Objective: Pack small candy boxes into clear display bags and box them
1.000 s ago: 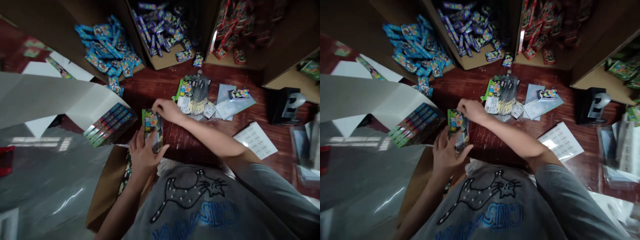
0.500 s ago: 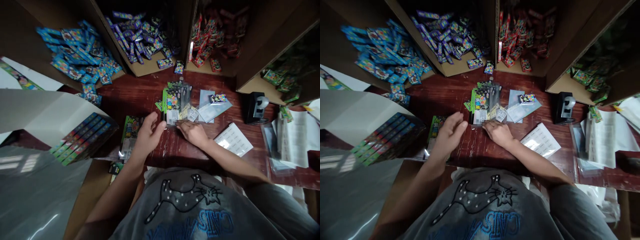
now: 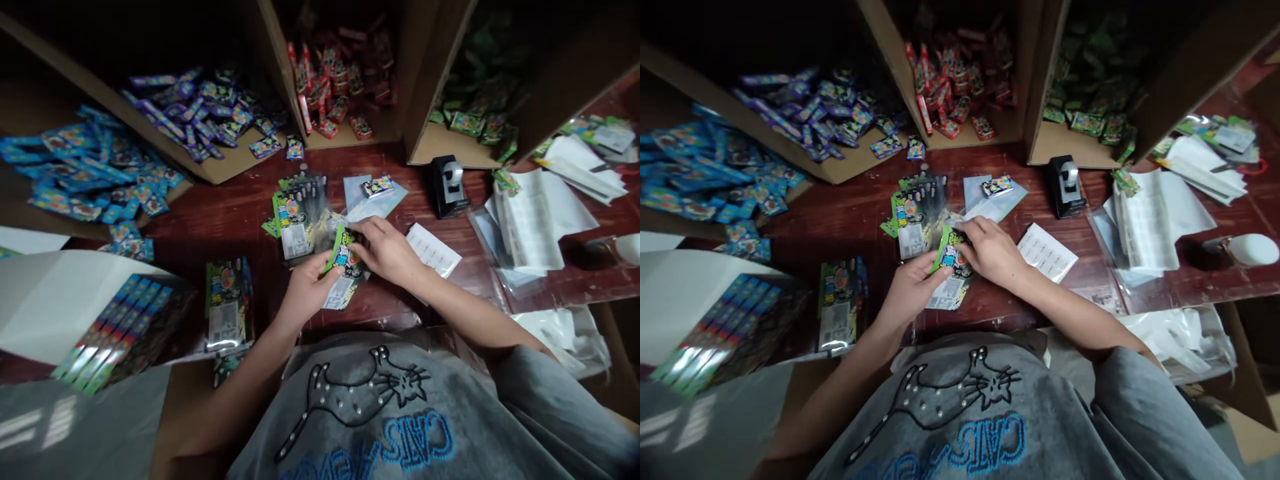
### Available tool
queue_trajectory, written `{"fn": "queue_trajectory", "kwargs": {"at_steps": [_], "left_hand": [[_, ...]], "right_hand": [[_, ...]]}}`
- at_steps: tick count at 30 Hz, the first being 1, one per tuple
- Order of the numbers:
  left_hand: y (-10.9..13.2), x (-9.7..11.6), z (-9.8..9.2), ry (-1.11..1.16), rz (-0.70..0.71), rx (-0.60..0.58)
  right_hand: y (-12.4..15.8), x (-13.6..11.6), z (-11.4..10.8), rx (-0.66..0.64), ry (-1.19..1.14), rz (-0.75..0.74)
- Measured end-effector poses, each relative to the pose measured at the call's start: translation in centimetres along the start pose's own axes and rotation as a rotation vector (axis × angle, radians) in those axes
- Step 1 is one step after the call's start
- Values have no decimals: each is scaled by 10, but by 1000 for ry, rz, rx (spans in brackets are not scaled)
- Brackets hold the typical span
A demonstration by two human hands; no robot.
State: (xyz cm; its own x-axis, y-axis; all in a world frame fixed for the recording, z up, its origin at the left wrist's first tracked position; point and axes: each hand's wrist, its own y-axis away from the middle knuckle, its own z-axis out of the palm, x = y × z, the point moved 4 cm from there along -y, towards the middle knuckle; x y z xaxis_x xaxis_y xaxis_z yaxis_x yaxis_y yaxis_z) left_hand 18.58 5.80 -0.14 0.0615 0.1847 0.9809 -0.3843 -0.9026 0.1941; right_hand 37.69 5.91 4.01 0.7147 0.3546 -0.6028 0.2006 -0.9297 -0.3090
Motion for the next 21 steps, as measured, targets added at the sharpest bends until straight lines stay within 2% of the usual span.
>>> {"fn": "queue_trajectory", "kwargs": {"at_steps": [4, 6, 8, 10, 12, 13, 14, 15, 17, 19, 21], "left_hand": [[5, -7, 3, -116, 22, 36], [7, -6, 3, -138, 24, 15], [10, 0, 5, -142, 11, -93], [14, 7, 8, -149, -25, -253], [18, 12, 9, -161, -80, -349], [18, 12, 7, -161, -108, -338], [17, 11, 5, -150, -125, -278], [16, 9, 1, -129, -122, -182], [13, 4, -6, -67, -68, 59], [12, -3, -8, -4, 0, 249], [12, -14, -2, 59, 22, 336]], "right_hand": [[3, 0, -12, -51, -43, 126], [4, -1, -22, -171, -72, 161], [4, -7, -33, -370, -162, 87], [5, -16, -45, -558, -332, -66], [7, -23, -55, -654, -448, -191], [8, -24, -57, -641, -449, -212], [9, -22, -57, -582, -425, -197], [11, -19, -55, -480, -396, -153], [17, -11, -46, -179, -384, 13], [31, -5, -25, 33, -437, 214], [44, -8, 6, 23, -413, 368]]}}
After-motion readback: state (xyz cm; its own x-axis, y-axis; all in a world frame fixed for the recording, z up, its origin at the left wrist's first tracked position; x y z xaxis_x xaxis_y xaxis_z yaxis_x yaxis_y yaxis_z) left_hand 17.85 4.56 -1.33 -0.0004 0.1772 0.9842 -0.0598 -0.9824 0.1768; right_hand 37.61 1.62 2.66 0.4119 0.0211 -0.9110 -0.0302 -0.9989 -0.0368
